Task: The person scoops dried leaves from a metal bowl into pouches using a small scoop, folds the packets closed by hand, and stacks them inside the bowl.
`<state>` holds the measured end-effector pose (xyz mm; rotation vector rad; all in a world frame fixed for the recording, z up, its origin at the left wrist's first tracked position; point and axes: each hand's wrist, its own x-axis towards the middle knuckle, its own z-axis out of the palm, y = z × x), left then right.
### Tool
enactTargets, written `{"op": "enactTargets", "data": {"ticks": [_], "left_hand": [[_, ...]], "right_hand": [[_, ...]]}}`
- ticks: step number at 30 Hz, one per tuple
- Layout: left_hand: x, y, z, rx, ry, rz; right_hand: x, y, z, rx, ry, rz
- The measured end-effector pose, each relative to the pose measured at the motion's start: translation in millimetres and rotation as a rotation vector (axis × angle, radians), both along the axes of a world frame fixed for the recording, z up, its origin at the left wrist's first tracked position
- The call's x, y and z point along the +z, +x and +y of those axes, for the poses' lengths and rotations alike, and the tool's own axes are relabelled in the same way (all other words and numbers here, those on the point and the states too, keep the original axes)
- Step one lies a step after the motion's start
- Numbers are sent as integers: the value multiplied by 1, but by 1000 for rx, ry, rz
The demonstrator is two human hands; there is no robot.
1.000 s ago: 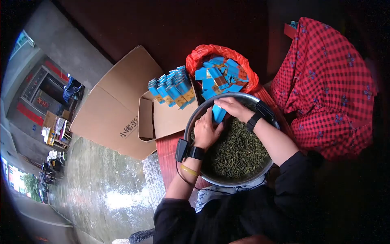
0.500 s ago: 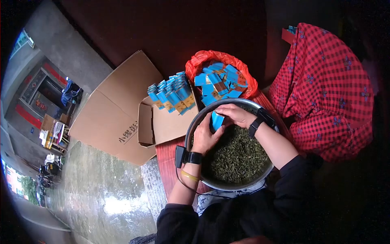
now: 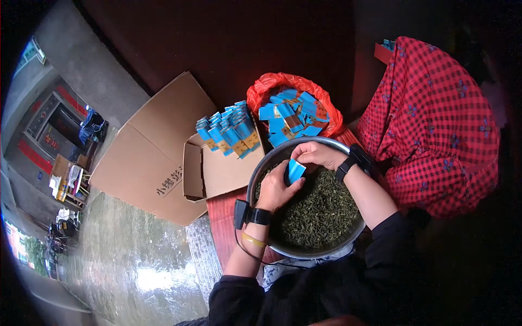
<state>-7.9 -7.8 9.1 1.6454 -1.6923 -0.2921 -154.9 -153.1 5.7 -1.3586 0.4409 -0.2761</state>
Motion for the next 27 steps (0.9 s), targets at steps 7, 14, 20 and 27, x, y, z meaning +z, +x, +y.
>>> {"op": "enactTargets", "data": {"ticks": [7,14,20,27], "left_hand": [[-4,1,1,-48,9,-24],[-6,3,0,-46,21,-47],[-12,5,-2,-90,-42,-64],[-2,1,2,-25,61,-2]], "right_hand": [[14,-6,3,85,-35,-20],[-10,4,1,100,-102,23],[-21,9,-1,10,-390,49],[-13,5,1,119,-293,78]]}}
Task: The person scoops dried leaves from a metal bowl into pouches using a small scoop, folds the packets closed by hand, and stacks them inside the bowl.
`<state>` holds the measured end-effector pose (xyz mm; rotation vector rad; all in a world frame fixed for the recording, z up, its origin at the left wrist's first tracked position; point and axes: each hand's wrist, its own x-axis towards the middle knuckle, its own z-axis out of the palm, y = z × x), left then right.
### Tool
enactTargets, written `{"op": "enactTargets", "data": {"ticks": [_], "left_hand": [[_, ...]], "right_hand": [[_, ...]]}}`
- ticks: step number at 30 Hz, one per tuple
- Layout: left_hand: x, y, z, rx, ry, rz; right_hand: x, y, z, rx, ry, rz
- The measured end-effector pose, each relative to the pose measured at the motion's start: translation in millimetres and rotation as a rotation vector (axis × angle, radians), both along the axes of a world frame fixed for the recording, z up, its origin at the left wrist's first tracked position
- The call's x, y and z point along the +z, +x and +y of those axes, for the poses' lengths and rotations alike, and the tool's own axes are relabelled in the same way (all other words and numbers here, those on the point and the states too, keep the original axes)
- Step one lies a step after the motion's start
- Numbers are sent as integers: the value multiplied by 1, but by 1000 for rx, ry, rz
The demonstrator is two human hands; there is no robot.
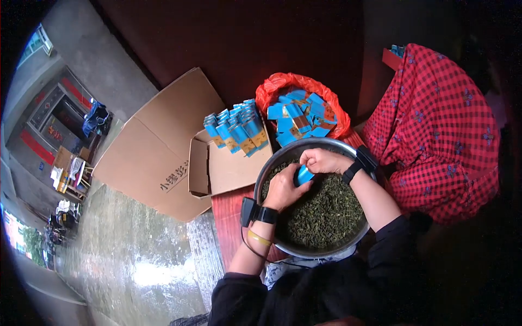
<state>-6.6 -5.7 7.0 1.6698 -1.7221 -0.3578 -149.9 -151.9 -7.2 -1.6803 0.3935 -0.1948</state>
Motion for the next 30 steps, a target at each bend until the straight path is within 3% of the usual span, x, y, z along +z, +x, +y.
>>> {"op": "enactTargets", "data": {"ticks": [4,9,10,13,17,18,20,21,24,28,30], "left_hand": [[-5,1,-1,-17,-29,15],[-10,0,-5,-19,-66,59],[-9,2,-5,-3,-64,53],[-8,3,-5,51,-114,84],[0,-1,-1,52,-53,106],[-1,-1,-1,31,-62,82],[-3,-1,-2,32,-55,67],[-4,-1,-3,45,-64,24],[-4,0,-2,43,-82,-5],[-3,-2,-2,59,-119,47],[0,-3,1,38,-64,63]], "right_hand": [[-14,6,-2,-45,-163,89],[-9,6,3,-175,-497,-157],[-4,5,5,-197,-453,-74],[-17,6,-5,-137,-230,-195],[1,-3,-1,61,74,51],[-1,-1,-1,64,80,55],[-4,1,-3,11,-277,-24],[-5,2,-2,-31,-328,-69],[-6,2,-4,-66,-346,-47],[0,-5,-5,6,-33,-14],[-7,-2,-12,25,-50,-55]]}}
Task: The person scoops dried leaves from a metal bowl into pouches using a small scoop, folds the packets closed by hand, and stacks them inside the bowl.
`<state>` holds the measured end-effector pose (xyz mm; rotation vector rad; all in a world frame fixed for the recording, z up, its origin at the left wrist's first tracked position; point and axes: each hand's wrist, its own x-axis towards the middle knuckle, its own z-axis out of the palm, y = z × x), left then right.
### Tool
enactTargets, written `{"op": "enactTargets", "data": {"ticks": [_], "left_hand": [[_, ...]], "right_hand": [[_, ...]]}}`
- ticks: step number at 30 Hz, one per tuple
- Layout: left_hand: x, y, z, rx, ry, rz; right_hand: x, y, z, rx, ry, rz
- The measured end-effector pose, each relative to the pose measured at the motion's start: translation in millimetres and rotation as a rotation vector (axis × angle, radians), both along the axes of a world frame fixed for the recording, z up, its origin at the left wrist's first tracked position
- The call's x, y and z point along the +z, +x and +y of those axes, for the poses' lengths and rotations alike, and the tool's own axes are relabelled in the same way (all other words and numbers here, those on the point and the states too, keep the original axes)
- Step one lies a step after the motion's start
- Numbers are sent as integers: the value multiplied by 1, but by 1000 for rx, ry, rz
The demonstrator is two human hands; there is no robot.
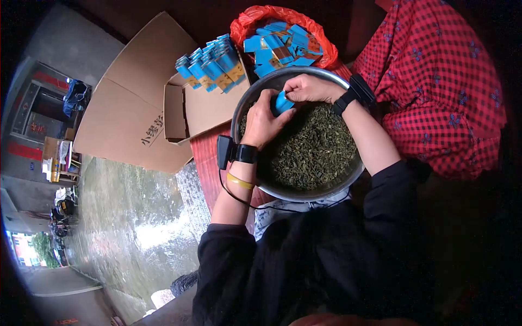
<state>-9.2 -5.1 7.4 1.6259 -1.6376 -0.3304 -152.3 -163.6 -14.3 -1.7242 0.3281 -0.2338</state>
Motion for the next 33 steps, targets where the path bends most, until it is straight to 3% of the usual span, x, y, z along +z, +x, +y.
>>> {"op": "enactTargets", "data": {"ticks": [2,4,6,8,9,10,12,16,22,28,33], "left_hand": [[-2,2,-2,31,-54,56],[-10,8,-7,120,-152,115],[-6,8,-7,175,-214,97],[-5,7,-7,230,-235,150],[-4,8,-7,232,-234,148],[-4,10,-8,244,-234,175],[-2,8,-8,245,-228,202],[-1,8,-8,298,-249,184],[2,6,-6,303,-245,206],[1,7,-8,314,-240,256],[-1,9,-8,342,-255,199]], "right_hand": [[-4,4,1,-63,-28,-156],[16,-2,7,-208,135,-62],[-6,2,-1,-295,93,-65],[-17,6,-1,-422,-827,25],[-20,6,9,-464,-979,148],[-25,8,14,-464,-975,148],[-35,11,22,-384,-1299,159],[-28,6,15,-352,-1377,372],[-24,11,17,-223,-1408,410],[-18,3,18,-221,-1361,215],[11,-3,19,-304,-1033,87]]}}
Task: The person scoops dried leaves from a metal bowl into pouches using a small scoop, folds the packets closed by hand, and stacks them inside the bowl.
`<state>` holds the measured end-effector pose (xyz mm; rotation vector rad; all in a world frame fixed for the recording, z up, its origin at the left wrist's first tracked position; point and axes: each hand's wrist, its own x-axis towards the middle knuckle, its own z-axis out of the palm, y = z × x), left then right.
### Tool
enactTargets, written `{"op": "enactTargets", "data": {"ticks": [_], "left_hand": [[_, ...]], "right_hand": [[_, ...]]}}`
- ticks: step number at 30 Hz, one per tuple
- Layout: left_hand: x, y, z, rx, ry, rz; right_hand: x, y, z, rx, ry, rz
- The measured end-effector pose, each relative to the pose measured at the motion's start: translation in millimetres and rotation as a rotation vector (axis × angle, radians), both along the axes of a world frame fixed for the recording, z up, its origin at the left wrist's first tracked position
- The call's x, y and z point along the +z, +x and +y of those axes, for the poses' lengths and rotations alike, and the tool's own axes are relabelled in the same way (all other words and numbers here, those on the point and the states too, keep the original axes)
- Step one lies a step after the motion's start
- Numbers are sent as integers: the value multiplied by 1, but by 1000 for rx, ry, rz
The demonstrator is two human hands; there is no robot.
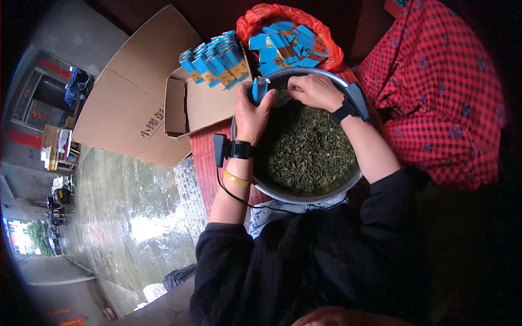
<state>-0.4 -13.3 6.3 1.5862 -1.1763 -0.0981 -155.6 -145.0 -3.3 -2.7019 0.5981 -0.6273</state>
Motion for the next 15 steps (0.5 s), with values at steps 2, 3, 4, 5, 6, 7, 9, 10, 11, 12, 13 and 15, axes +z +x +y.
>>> {"op": "enactTargets", "data": {"ticks": [2,3,4,5,6,7,9,10,11,12,13,15], "left_hand": [[-2,2,-1,-12,-3,11],[-2,2,-1,-30,-6,25],[-2,2,-1,-31,-3,27],[0,2,-1,-22,2,13],[1,1,0,-12,9,0],[2,0,1,-11,12,4],[7,-3,3,-1,40,36],[2,0,1,-6,-6,-2],[1,1,0,-7,-5,0],[0,2,0,-14,-18,6],[-1,2,0,-22,-33,12],[1,2,1,-26,-19,19]], "right_hand": [[7,-2,0,-33,33,-74],[4,-1,-1,-32,40,-72],[2,1,-4,15,242,-138],[0,4,-6,62,444,-204],[-3,7,-7,108,516,-259],[-7,10,-5,108,520,-256],[-11,17,0,157,596,-328],[-18,21,1,153,510,-326],[-18,21,1,152,511,-325],[-18,21,2,106,337,-322],[-18,20,3,60,163,-317],[-17,18,0,21,172,-360]]}}
